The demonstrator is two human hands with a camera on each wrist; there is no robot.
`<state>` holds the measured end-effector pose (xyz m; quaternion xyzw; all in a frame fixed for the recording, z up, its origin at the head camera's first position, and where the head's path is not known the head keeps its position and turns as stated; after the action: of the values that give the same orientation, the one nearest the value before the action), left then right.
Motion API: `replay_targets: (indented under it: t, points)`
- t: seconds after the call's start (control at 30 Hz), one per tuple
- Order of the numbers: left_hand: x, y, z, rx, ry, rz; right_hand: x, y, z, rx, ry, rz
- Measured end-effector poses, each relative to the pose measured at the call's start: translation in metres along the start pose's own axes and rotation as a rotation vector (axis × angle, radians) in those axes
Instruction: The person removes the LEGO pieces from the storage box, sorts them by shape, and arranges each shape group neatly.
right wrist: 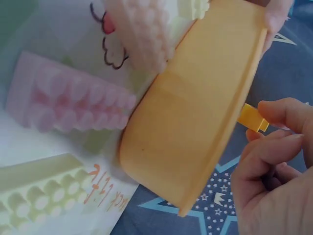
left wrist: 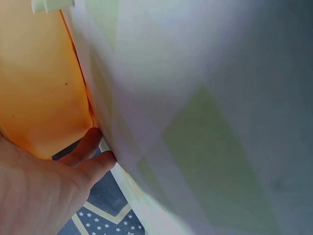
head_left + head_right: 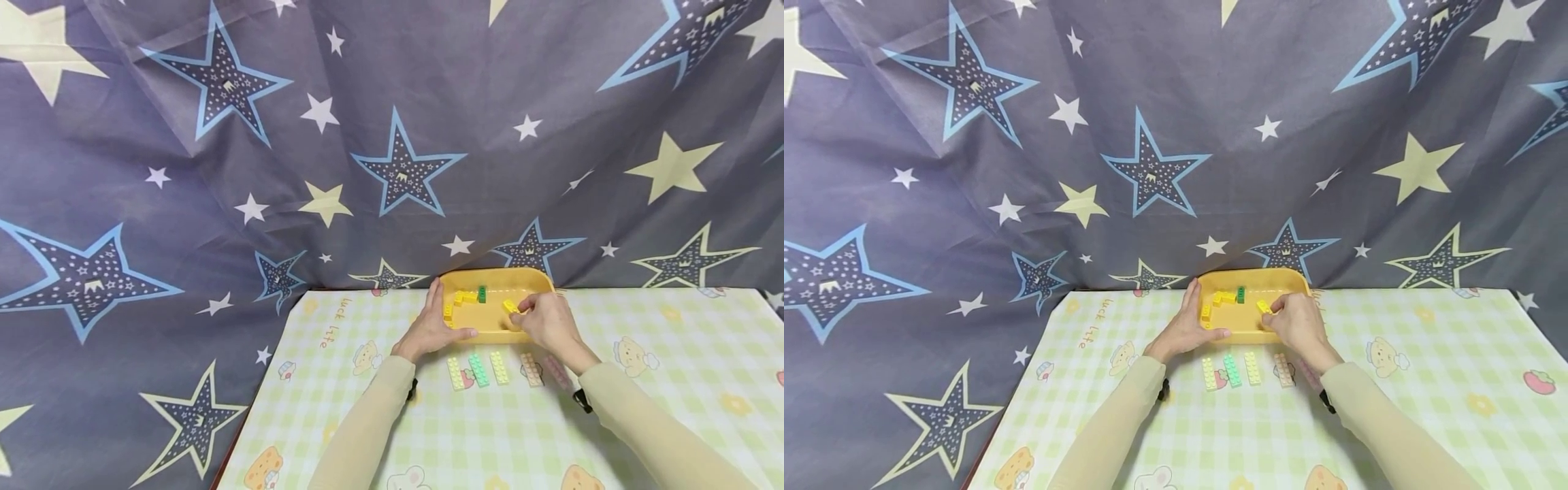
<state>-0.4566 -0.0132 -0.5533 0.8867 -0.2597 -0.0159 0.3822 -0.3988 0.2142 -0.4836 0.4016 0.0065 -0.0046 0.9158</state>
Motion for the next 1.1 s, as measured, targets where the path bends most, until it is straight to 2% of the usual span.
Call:
replay_targets:
  t: [0.37, 0.57, 0.83, 1.1]
  points:
    - [0.002, -0.001, 0.003, 0.024, -0.006, -0.006, 0.033, -0.008, 0.009, -0.031, -0.016, 0.036]
    - [0.001, -0.001, 0.001, 0.016, -0.008, -0.009, 0.057, -0.023, 0.009, -0.122, -0.069, 0.101]
    - [0.001, 0.001, 0.0, 0.012, -0.005, -0.017, 0.085, -0.036, 0.015, -0.079, -0.065, 0.104]
    - [0.002, 0.002, 0.0, 0.005, -0.018, -0.018, 0.11, -0.056, 0.019, -0.138, -0.098, 0.157]
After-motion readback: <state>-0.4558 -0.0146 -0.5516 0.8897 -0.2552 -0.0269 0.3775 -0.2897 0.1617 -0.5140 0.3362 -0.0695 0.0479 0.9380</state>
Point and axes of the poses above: each hand's wrist, its own x-axis away from the middle knuckle, its own y-axis out of the back of the hand, z = x × y, the point moved 10 cm from there along -x, towards the middle knuckle, and after that the axes turned 8 degrees about z, right-handed, at the moved point
